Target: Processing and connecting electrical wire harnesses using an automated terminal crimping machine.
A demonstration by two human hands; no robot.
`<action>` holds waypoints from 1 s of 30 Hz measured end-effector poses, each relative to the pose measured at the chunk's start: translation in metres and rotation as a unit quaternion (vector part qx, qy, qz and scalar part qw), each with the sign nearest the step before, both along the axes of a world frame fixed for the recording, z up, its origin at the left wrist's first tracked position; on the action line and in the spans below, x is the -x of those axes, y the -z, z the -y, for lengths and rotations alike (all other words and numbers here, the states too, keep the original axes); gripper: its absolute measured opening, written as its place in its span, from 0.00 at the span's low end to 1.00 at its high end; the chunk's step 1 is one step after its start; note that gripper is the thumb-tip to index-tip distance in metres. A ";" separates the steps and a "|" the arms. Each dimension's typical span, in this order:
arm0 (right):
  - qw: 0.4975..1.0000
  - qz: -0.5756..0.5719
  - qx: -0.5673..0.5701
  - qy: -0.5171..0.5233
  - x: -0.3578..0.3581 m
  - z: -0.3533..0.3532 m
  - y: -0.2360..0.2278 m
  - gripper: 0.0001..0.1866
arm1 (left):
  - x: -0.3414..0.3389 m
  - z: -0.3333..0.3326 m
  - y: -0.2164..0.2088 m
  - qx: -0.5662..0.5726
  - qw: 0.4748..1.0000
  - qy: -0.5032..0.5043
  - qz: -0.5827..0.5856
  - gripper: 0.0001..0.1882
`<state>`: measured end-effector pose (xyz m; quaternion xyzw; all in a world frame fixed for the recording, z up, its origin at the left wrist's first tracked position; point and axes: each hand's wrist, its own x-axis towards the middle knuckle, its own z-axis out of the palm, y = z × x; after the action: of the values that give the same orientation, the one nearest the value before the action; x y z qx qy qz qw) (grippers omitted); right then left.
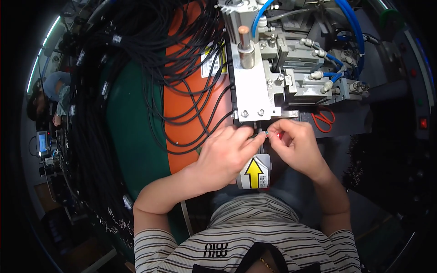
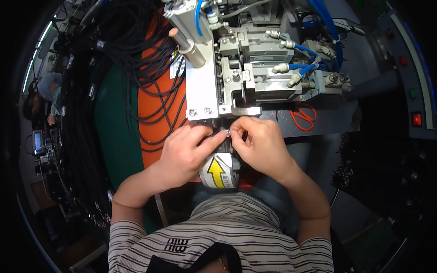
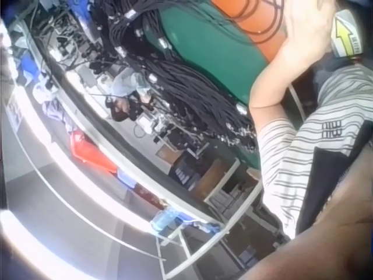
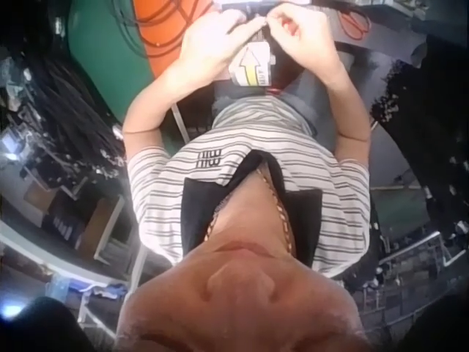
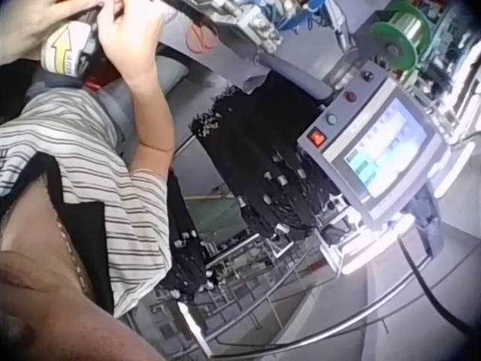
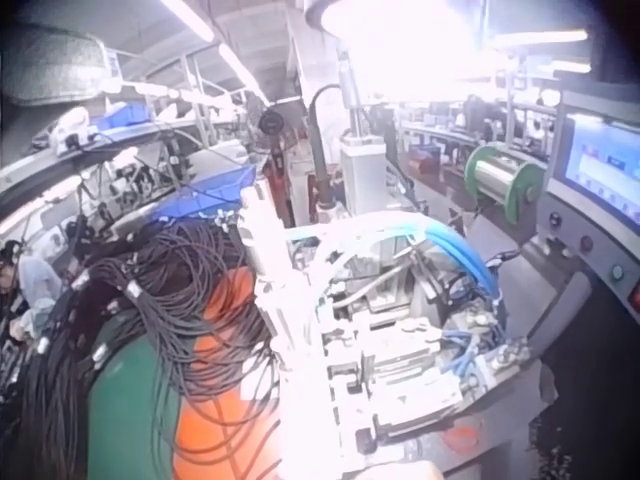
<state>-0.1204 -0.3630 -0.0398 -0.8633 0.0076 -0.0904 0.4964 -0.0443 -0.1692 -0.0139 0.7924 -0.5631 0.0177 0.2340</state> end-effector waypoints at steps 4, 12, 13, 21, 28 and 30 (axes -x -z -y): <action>0.999 -0.004 -0.045 0.011 0.002 0.000 0.001 0.03 | -0.008 -0.025 0.008 0.067 0.996 -0.048 -0.028 0.16; 0.996 0.061 -0.015 0.057 0.020 -0.014 -0.009 0.05 | 0.001 -0.030 0.004 0.008 0.991 -0.092 0.097 0.20; 0.994 0.105 -0.014 0.039 0.020 -0.020 -0.009 0.04 | -0.007 -0.030 0.005 0.021 0.988 -0.091 0.121 0.21; 0.983 0.157 0.024 -0.097 0.016 -0.075 -0.017 0.05 | -0.226 0.037 -0.018 0.200 0.919 -0.192 -0.279 0.23; 0.989 0.098 0.055 -0.093 0.019 -0.076 -0.024 0.09 | -0.335 0.118 -0.004 -0.125 0.907 -0.383 -0.122 0.54; 0.988 0.105 0.061 -0.094 0.017 -0.079 -0.029 0.08 | -0.342 0.127 0.001 -0.088 0.892 -0.417 -0.151 0.60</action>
<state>-0.1374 -0.2842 -0.0113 -0.8744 -0.1317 -0.1341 0.4474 0.2973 -0.2961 -0.0153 0.9650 -0.1376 -0.0562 0.2163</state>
